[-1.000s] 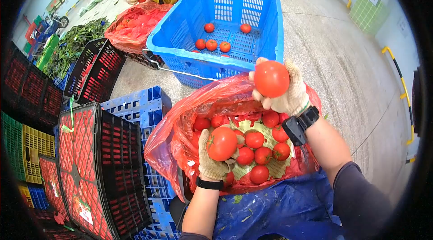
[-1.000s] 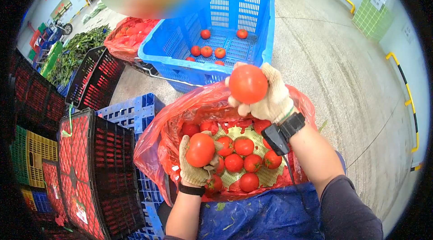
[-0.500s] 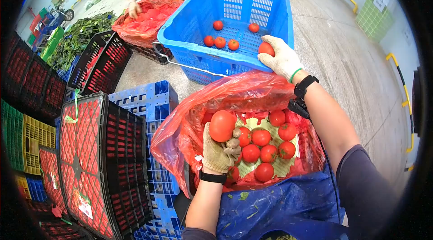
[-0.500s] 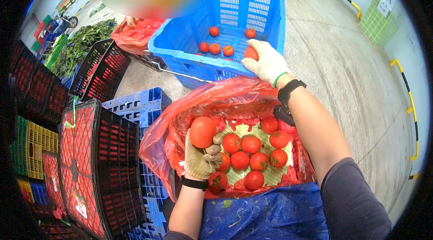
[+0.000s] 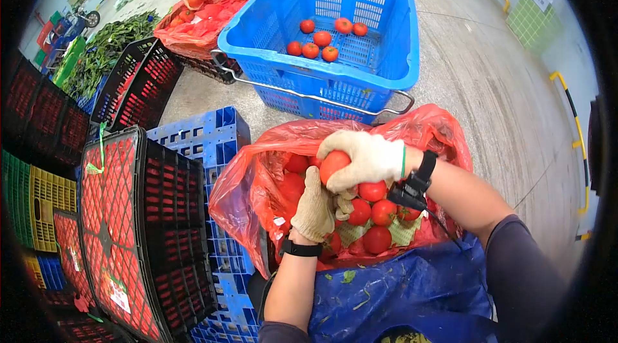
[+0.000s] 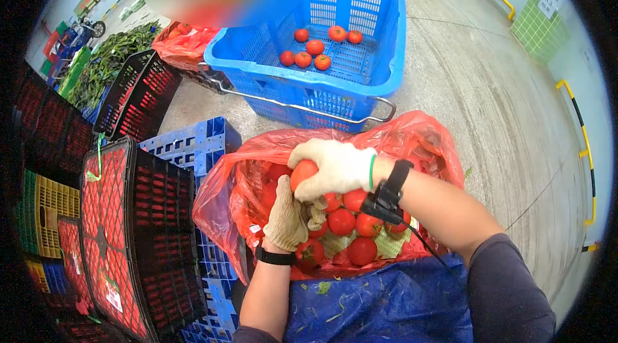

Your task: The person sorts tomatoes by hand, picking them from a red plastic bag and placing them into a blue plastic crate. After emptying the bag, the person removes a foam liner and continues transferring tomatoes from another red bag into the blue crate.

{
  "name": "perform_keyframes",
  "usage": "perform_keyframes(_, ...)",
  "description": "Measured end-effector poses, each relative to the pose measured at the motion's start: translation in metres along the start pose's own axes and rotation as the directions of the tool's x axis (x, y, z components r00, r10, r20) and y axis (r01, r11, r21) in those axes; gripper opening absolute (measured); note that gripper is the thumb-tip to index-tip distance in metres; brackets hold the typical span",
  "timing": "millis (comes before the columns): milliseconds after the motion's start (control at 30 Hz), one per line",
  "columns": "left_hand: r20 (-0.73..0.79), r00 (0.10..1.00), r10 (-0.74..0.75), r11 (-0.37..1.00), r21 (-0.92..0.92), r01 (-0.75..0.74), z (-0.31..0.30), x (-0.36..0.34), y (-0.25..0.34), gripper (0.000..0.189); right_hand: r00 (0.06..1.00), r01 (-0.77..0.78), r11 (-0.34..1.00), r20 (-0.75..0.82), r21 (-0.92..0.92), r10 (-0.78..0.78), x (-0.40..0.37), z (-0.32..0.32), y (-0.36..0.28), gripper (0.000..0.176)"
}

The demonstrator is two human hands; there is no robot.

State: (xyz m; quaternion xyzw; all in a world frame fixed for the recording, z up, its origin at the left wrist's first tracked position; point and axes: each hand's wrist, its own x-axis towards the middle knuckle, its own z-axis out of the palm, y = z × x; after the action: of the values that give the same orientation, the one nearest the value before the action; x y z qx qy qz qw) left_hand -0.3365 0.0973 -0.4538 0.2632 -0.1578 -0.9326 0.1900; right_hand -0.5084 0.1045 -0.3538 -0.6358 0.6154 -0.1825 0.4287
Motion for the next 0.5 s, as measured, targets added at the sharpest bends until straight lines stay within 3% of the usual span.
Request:
perform_keyframes(100,-0.072,0.988,0.14,0.922,0.372,-0.103,-0.001,0.0,0.011,0.052,0.964,0.104,0.995,-0.248,0.008,-0.099,0.008,-0.032,0.015,0.056)
perform_keyframes(133,-0.078,0.987,0.139,0.924,0.37,-0.101,-0.012,0.006,0.005,0.052,0.909,0.127,0.965,-0.416,0.229,-0.021,0.012,-0.044,0.017,0.053)
perform_keyframes(167,-0.153,0.935,0.32,0.709,0.694,-0.129,-0.027,0.016,-0.004,0.053,0.784,0.217,0.962,-0.616,0.164,-0.072,0.019,-0.058,0.024,0.053)
perform_keyframes(200,-0.145,0.852,0.503,0.391,0.917,-0.074,-0.034,0.021,-0.011,0.057,0.681,0.194,0.958,-0.732,0.21,0.022,0.025,-0.073,0.03,0.055)
perform_keyframes(233,-0.103,0.861,0.498,0.15,0.988,0.032,-0.029,0.016,-0.013,0.066,0.595,0.145,0.961,-0.797,0.237,0.106,0.033,-0.087,0.038,0.057)
perform_keyframes(267,-0.16,0.892,0.423,0.07,0.987,0.144,-0.018,0.016,-0.015,0.066,0.459,-0.025,1.0,-0.888,0.016,0.026,0.039,-0.097,0.053,0.063)
perform_keyframes(333,-0.024,0.939,0.344,-0.168,0.982,0.087,-0.018,0.029,-0.028,0.068,0.414,-0.23,0.951,-0.905,-0.205,-0.095,0.042,-0.098,0.074,0.049)
perform_keyframes(367,-0.062,0.963,0.264,-0.232,0.964,0.126,-0.014,0.035,-0.031,0.067,0.419,-0.231,0.952,-0.904,-0.201,-0.089,0.043,-0.1,0.079,0.049)
perform_keyframes(433,-0.055,0.969,0.242,-0.256,0.96,0.118,-0.015,0.05,-0.036,0.066,0.749,-0.27,0.916,-0.662,-0.297,0.006,0.042,-0.105,0.07,0.034)
perform_keyframes(500,0.017,0.964,0.266,-0.289,0.955,0.063,-0.034,0.072,-0.046,0.064,0.736,-0.34,0.898,-0.673,-0.278,0.071,0.042,-0.1,0.064,0.031)
